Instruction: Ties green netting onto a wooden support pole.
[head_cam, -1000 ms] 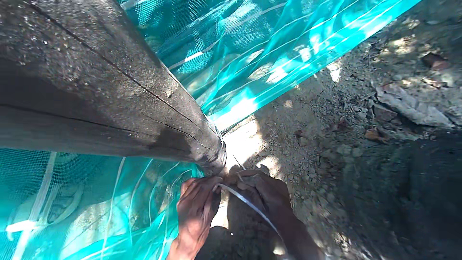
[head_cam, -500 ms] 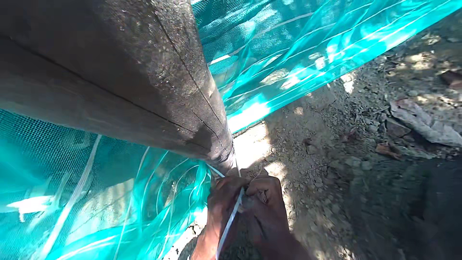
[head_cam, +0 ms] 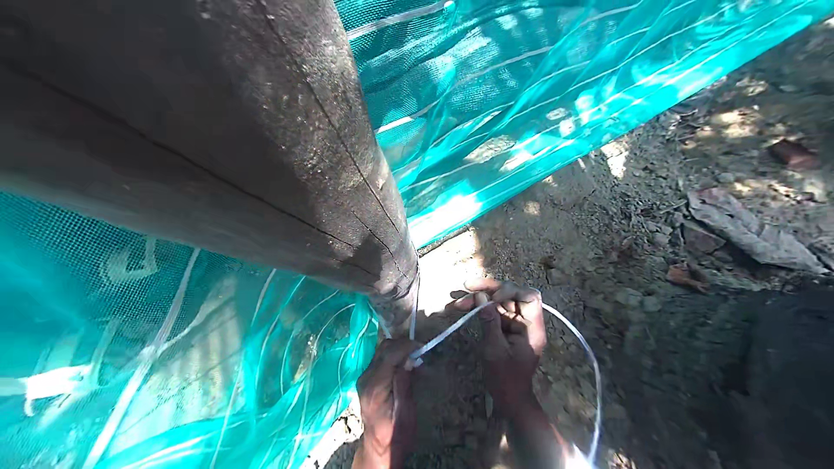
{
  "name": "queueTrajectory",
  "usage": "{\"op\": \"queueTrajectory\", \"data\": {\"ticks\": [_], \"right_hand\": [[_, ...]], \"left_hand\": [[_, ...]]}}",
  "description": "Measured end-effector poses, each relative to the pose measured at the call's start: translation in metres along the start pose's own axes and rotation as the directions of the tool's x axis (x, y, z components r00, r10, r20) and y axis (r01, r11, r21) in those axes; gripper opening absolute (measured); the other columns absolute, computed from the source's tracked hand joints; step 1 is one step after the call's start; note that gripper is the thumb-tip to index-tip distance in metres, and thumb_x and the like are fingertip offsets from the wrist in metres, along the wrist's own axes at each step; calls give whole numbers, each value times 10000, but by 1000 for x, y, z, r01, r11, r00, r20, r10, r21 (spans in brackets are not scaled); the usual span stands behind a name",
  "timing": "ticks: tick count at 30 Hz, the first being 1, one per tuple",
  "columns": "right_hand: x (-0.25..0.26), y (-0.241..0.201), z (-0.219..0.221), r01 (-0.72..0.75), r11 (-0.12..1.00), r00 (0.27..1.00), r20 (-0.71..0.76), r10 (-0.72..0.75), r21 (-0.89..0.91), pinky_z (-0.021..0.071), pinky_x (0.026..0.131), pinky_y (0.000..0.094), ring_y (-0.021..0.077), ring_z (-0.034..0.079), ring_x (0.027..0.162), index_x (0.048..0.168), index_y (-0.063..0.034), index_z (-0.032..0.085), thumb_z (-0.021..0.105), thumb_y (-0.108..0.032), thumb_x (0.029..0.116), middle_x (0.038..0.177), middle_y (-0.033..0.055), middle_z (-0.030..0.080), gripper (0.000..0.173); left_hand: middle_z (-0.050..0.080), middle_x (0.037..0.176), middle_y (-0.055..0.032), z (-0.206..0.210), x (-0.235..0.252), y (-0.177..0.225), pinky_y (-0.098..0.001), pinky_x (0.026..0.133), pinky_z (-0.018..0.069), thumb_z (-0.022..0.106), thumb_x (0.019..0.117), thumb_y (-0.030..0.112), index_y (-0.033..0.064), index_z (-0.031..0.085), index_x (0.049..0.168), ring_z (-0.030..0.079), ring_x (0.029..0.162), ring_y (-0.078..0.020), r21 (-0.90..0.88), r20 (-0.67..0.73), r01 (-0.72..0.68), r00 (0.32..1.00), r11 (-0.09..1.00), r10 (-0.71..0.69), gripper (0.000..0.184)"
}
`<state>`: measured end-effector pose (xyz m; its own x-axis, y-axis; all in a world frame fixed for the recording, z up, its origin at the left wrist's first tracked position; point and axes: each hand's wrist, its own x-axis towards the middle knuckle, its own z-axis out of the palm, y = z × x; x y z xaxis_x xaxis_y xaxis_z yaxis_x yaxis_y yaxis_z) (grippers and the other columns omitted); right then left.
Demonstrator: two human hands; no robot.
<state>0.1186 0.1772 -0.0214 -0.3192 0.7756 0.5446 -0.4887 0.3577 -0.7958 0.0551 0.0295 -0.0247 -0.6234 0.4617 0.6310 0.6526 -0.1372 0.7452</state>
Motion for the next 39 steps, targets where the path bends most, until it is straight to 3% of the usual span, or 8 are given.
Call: {"op": "queueTrajectory", "data": {"ticks": [5,8,11,19,26,33,35,39], "right_hand": [[-75,-11,-11,107,993,910,408,-77,-52,495,1098,339,163,589,1302,1319,-202,599,615,-252,1036,1371,52,632,287],[-114,0,-18,129,977,906,421,-46,-170,516,1028,301,179,642,1175,1116,-73,670,566,-167,1039,1187,108,690,160],[-83,13,-7,260,905,943,289,-164,-335,539,1012,236,106,655,1186,1248,-126,661,467,-144,1073,1283,56,684,262],[-9,19,27,435,885,822,473,-316,-165,581,887,264,144,709,1014,1084,-118,754,541,-100,1026,1088,66,750,221],[-15,19,27,453,867,719,660,-218,-208,593,809,319,195,697,933,1281,-239,694,581,-141,1016,1086,107,705,304],[-11,23,34,600,774,663,668,-339,-202,571,833,307,187,691,935,1160,-150,749,562,-128,1017,1047,77,724,236],[-12,23,35,578,793,673,661,-330,-192,569,844,300,177,691,963,1119,-131,751,520,-119,1015,1065,69,730,253],[-23,24,38,231,966,830,542,-133,-118,574,891,282,134,716,985,1039,-38,763,490,-167,1040,1014,76,765,302]], "left_hand": [[671,917,78,-1,-1,0,-152,739,531,438,1101,319,183,703,1078,627,810,4,-61,-30,-53,998,997,51,300],[658,902,73,-5,1,-4,-142,704,524,428,1106,306,179,697,1054,614,775,8,-41,-29,-87,996,995,86,302],[658,892,69,-8,-2,-7,-140,688,512,416,1108,320,179,701,1041,605,762,7,-19,-3,-96,995,995,96,325],[633,768,81,-10,-1,5,-153,617,523,463,1091,330,162,683,1081,590,644,7,-239,-61,78,994,968,-95,277],[487,591,46,2,22,48,-195,546,497,261,1108,148,76,565,1023,528,521,-57,-738,-181,398,661,545,-728,324],[678,782,-71,-5,31,60,-271,642,613,264,1127,150,31,589,1048,710,716,-152,-892,-129,322,494,319,-860,355],[689,819,-75,-5,29,59,-298,685,629,245,1125,152,47,576,1056,725,763,-169,-869,-131,340,543,360,-829,354],[737,945,-109,-21,2,35,-341,840,606,471,1031,225,119,643,1076,735,917,-218,-673,-31,299,903,677,-429,207]]}}
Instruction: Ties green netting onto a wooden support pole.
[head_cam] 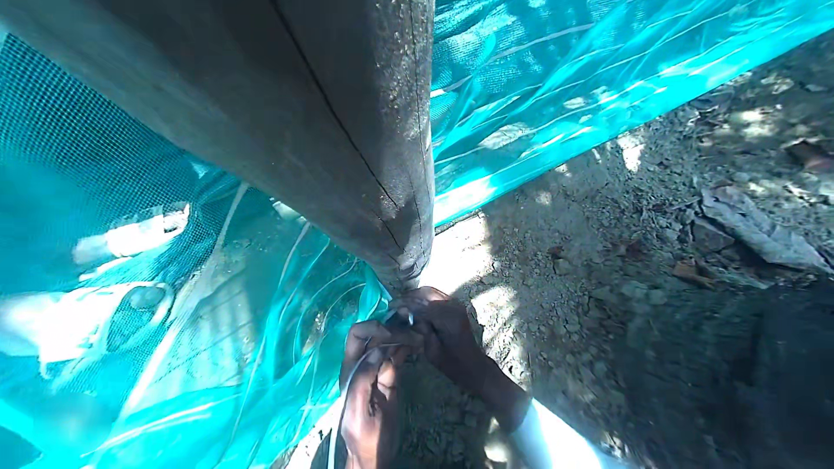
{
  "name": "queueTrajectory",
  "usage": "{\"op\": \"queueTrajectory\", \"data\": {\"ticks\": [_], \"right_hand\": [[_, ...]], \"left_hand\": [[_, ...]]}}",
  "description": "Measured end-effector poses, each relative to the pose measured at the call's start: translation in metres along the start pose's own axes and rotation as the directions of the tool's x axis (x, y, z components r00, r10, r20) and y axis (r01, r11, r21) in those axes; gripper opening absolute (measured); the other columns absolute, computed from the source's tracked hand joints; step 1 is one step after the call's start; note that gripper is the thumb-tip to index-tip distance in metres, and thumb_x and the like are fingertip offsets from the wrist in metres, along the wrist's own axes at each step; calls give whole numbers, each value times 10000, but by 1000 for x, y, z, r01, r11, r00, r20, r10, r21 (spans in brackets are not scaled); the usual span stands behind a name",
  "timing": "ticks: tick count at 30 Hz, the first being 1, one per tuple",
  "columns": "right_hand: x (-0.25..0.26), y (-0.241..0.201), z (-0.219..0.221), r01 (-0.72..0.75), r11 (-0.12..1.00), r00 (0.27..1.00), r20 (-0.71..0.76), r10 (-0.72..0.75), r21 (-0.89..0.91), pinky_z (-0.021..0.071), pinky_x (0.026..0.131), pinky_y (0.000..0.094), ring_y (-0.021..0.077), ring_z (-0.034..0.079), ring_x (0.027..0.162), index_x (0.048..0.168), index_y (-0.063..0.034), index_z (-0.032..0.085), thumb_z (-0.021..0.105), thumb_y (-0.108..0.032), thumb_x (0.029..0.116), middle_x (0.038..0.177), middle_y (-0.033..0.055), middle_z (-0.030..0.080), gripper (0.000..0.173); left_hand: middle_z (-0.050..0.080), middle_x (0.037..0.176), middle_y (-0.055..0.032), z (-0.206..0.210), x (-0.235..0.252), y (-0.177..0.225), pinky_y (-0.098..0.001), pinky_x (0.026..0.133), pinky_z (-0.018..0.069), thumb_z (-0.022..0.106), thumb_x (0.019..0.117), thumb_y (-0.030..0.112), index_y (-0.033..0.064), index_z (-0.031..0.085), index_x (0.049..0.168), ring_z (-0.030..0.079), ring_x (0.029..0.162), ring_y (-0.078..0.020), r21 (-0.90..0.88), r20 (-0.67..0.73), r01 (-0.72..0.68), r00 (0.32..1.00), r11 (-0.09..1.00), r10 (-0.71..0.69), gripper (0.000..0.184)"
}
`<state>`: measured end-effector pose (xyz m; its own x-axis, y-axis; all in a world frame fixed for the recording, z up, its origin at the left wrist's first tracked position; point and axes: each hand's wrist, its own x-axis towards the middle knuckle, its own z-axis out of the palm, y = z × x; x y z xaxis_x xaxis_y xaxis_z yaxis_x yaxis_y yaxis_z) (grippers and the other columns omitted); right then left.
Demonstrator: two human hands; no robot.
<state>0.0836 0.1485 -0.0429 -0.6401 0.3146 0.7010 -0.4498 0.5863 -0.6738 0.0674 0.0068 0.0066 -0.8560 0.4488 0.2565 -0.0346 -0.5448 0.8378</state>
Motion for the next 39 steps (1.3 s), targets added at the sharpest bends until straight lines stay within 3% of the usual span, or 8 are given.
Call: {"op": "queueTrajectory", "data": {"ticks": [5,9,13,19,22,29,35,39], "right_hand": [[-2,-12,-3,-319,875,941,8,339,364,576,883,294,105,705,928,962,8,764,538,-133,1038,978,67,760,277],[1,-11,-6,-311,848,944,39,326,430,589,852,274,97,712,914,958,16,761,565,-146,1035,998,72,765,266],[3,-8,-9,-306,825,950,90,301,476,584,821,260,81,690,872,1003,10,758,565,-172,1045,954,54,749,268],[5,-2,-20,-289,823,957,140,252,489,574,835,261,107,684,904,952,-5,755,595,-225,1036,956,70,735,284],[4,3,-27,-338,808,939,225,259,483,566,777,242,75,664,843,931,3,753,616,-233,1031,906,49,720,291],[9,-3,-38,-308,905,922,326,207,295,595,847,233,67,702,923,983,-5,755,677,-128,973,992,63,741,146],[-3,-13,-22,79,930,993,108,-42,-358,574,662,251,143,664,728,908,-61,693,583,-116,971,830,63,666,138],[-7,-8,-13,162,894,984,2,-178,-417,582,744,235,144,689,801,943,-55,698,606,-122,987,885,73,699,122]], "left_hand": [[761,976,20,-38,-3,9,-277,816,619,429,1082,444,272,601,1368,741,855,-128,487,311,-368,920,792,237,376],[713,955,6,-58,25,12,-242,761,577,445,1079,229,157,704,1220,672,817,-104,528,198,-331,943,782,266,304],[720,916,-1,-57,56,20,-213,647,564,493,1084,301,104,704,1197,657,725,-84,623,251,-246,962,742,109,310],[742,958,90,-57,75,18,-234,643,571,411,1091,424,248,711,1288,651,710,-4,845,494,-405,842,349,-218,400],[618,757,84,-61,81,23,-255,581,514,424,1068,501,257,677,1288,565,618,-26,846,522,-437,797,306,-305,415],[513,662,88,-54,90,34,-234,533,444,479,1022,392,178,659,1075,491,563,-29,869,495,-414,760,272,-422,285],[469,574,93,-41,83,27,-294,504,416,406,1031,432,210,627,820,485,518,-60,946,323,-286,859,152,-397,377],[475,552,96,-25,82,28,-317,523,410,387,1051,501,238,644,736,477,508,-70,985,147,-87,870,149,-471,485]]}}
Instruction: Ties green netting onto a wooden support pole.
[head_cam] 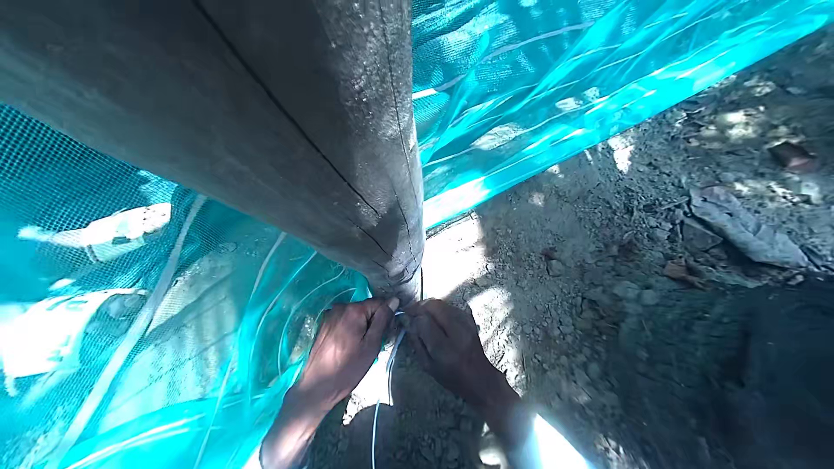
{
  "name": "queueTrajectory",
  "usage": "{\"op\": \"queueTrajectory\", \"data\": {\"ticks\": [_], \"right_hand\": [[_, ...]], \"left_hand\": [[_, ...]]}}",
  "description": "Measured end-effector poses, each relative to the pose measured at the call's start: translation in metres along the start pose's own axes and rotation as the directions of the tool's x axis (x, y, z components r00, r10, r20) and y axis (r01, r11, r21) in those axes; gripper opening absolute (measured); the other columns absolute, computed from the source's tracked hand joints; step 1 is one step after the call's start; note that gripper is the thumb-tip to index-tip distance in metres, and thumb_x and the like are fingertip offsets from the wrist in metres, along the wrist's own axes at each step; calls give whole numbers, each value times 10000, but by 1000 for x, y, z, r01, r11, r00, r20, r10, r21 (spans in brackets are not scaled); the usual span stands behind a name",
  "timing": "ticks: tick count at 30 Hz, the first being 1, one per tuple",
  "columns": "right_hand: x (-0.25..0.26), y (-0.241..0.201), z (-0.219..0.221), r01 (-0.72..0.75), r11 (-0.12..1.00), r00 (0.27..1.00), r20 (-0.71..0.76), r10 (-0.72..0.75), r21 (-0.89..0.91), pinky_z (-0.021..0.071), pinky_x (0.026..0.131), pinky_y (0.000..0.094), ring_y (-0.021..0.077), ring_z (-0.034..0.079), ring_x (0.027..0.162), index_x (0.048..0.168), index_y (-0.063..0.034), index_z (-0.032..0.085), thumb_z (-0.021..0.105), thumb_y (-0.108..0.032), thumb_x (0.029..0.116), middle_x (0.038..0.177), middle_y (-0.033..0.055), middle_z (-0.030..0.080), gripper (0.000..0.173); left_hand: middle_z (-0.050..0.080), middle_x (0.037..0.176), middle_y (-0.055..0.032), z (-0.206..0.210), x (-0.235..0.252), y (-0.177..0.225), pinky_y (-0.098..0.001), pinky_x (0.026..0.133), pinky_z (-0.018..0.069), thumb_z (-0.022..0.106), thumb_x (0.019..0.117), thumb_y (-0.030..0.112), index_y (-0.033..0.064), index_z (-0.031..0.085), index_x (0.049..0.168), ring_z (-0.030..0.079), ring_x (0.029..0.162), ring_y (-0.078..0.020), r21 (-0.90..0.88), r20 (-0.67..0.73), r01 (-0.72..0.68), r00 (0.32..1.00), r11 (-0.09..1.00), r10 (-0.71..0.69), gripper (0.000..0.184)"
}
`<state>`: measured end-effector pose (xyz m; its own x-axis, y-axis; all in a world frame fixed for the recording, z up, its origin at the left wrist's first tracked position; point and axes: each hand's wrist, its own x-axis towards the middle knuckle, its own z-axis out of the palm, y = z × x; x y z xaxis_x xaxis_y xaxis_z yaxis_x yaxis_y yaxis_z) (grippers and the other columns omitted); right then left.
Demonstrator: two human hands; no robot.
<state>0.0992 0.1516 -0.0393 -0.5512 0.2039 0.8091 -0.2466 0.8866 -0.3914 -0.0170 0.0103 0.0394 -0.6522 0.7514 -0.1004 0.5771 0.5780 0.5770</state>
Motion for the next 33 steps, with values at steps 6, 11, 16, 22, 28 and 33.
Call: {"op": "queueTrajectory", "data": {"ticks": [6,11,16,22,28,33], "right_hand": [[-11,-2,0,17,996,1000,-23,-15,93,583,812,223,144,704,890,920,-58,680,610,-108,990,967,77,720,111],[-15,-9,-1,-130,946,989,-29,145,295,577,899,213,111,708,1008,966,-58,696,583,-118,1024,1068,74,740,140],[-20,-26,-3,-273,750,949,39,314,602,570,995,278,154,678,1141,1022,-6,745,590,-147,1039,1239,144,696,210],[-12,-40,-13,-320,239,880,194,434,917,602,754,276,118,680,844,955,-15,700,497,-336,1086,1104,103,693,402],[14,-34,-17,-313,-530,685,574,448,788,451,435,181,19,516,474,703,-150,589,533,-295,1040,613,-76,521,371],[26,-8,-20,-550,-231,555,558,617,802,311,392,137,-41,359,418,611,-219,501,471,-276,1006,530,-138,385,401]], "left_hand": [[659,647,-4,19,-5,15,-162,422,359,653,975,64,9,752,1058,451,451,-8,-781,22,115,987,614,-157,140],[504,589,52,39,-18,0,-149,460,394,611,1017,187,65,698,993,451,473,4,-996,7,10,1000,94,-26,152],[535,824,83,42,-31,-3,-131,528,394,553,1046,322,165,614,942,461,604,16,-939,-154,-146,988,310,-2,198],[583,836,27,34,-28,0,-153,522,442,484,1084,302,144,595,1013,518,593,-15,-962,-232,-262,929,72,289,206],[401,598,117,17,-21,2,-126,450,351,529,1068,274,139,633,1045,394,475,33,-969,-35,-85,977,232,212,173],[439,652,127,-3,-17,-19,-122,482,307,470,1081,337,189,688,1144,366,525,43,-603,-123,-263,963,753,239,271]]}}
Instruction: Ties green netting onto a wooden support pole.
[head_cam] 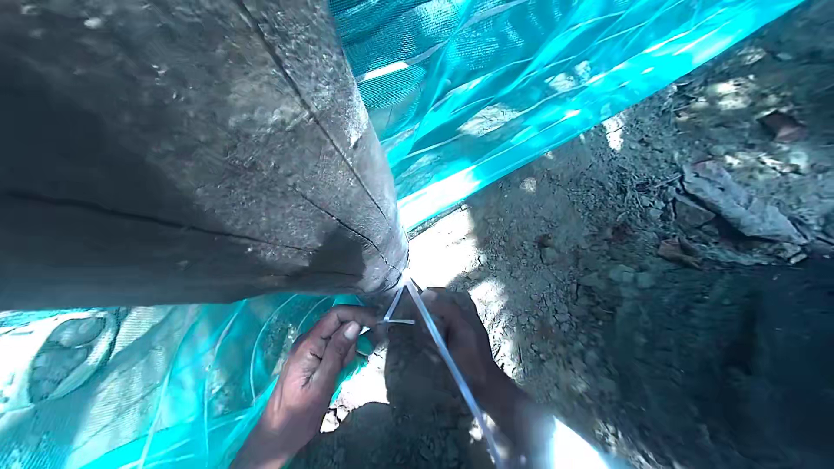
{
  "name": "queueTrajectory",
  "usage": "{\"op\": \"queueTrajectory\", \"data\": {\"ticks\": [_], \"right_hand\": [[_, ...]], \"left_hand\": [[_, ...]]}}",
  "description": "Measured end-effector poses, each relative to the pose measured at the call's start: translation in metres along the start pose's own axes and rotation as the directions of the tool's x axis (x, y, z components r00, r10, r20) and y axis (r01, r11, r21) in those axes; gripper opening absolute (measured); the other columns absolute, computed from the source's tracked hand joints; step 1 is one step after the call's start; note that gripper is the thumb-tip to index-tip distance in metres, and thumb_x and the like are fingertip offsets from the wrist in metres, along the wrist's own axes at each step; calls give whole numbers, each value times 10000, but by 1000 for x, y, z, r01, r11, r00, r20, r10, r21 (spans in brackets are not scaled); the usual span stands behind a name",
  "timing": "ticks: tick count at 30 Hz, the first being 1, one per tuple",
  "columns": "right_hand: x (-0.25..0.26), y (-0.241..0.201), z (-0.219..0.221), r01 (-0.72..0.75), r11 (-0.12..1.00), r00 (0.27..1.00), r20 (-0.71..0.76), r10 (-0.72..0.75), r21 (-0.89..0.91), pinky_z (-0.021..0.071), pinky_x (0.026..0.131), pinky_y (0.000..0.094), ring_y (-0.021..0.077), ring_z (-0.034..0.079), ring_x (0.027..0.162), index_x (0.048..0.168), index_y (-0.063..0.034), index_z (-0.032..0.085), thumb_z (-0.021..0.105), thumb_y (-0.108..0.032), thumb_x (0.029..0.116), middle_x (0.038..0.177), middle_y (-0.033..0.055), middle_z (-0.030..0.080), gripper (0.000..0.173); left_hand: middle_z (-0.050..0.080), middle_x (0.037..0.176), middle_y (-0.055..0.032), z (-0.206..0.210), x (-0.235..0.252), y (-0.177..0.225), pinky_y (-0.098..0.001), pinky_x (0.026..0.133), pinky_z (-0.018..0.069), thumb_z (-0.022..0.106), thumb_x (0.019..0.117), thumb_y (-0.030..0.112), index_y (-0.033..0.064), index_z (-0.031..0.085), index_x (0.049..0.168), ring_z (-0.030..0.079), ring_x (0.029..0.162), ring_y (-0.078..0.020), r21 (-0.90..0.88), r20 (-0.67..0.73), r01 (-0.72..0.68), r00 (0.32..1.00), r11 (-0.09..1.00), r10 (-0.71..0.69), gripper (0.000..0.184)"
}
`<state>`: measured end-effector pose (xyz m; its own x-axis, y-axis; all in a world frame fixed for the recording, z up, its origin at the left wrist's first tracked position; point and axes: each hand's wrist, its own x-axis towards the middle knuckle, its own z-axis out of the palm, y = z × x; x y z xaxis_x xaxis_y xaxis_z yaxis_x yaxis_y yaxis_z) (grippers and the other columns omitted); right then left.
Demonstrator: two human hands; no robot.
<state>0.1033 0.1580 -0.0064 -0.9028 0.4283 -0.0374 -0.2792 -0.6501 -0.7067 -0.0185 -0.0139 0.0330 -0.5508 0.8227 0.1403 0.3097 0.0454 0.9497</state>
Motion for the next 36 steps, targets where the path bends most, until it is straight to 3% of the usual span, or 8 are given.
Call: {"op": "queueTrajectory", "data": {"ticks": [8,10,13,16,18,21,30,36], "right_hand": [[66,-14,-11,201,920,952,-153,-264,-338,305,383,183,1,359,393,567,-182,495,406,-148,983,467,-87,405,427],[66,-8,-8,211,942,936,-224,-272,-262,322,381,186,0,382,387,557,-177,491,392,-119,976,460,-85,427,434],[52,-8,-8,201,961,930,-270,-248,-191,335,377,173,-5,394,383,558,-194,485,386,-136,980,465,-93,432,437],[43,-6,-5,144,970,925,-323,-202,-196,289,378,179,5,346,386,575,-175,451,381,-145,1015,470,-84,387,446],[41,-11,-2,142,965,928,-309,-207,-221,280,390,172,-8,339,394,568,-188,446,359,-134,1007,467,-98,384,451],[41,-15,-2,154,956,944,-250,-217,-250,260,395,163,-12,310,399,579,-191,455,366,-148,1013,472,-103,349,445],[74,-14,3,-119,977,889,-457,25,-178,351,388,227,54,364,405,850,-137,550,350,-343,1100,549,-51,394,381],[69,-23,12,-103,992,876,-479,52,-80,279,355,188,30,316,367,739,-160,476,351,-349,1099,495,-68,355,425]], "left_hand": [[479,659,153,-19,7,-6,-101,511,337,461,1067,298,228,725,1020,403,558,70,164,-107,-102,987,981,121,277],[538,712,124,-16,-2,-4,-120,700,405,370,1105,394,270,716,1045,494,699,47,375,-37,-253,957,892,287,372],[653,800,78,-5,-3,1,-338,1139,299,356,1108,333,255,720,1049,583,1068,-103,485,160,-502,856,716,492,377],[667,872,45,12,8,3,-404,1189,350,479,1068,252,228,713,1083,620,1124,-150,377,230,-649,757,661,612,236],[679,907,36,21,19,8,-347,1120,418,406,1093,267,220,687,1124,639,1047,-111,296,272,-663,749,688,605,287],[693,898,1,31,24,5,-242,786,521,385,1108,267,170,666,1124,649,821,-75,228,300,-580,806,782,511,298],[585,774,35,1,18,7,-142,630,459,449,1079,246,147,613,977,537,665,6,239,188,-443,894,864,407,217],[505,682,88,11,12,5,-129,480,378,489,1083,316,178,611,1096,429,525,37,177,47,-296,955,939,292,184]]}}
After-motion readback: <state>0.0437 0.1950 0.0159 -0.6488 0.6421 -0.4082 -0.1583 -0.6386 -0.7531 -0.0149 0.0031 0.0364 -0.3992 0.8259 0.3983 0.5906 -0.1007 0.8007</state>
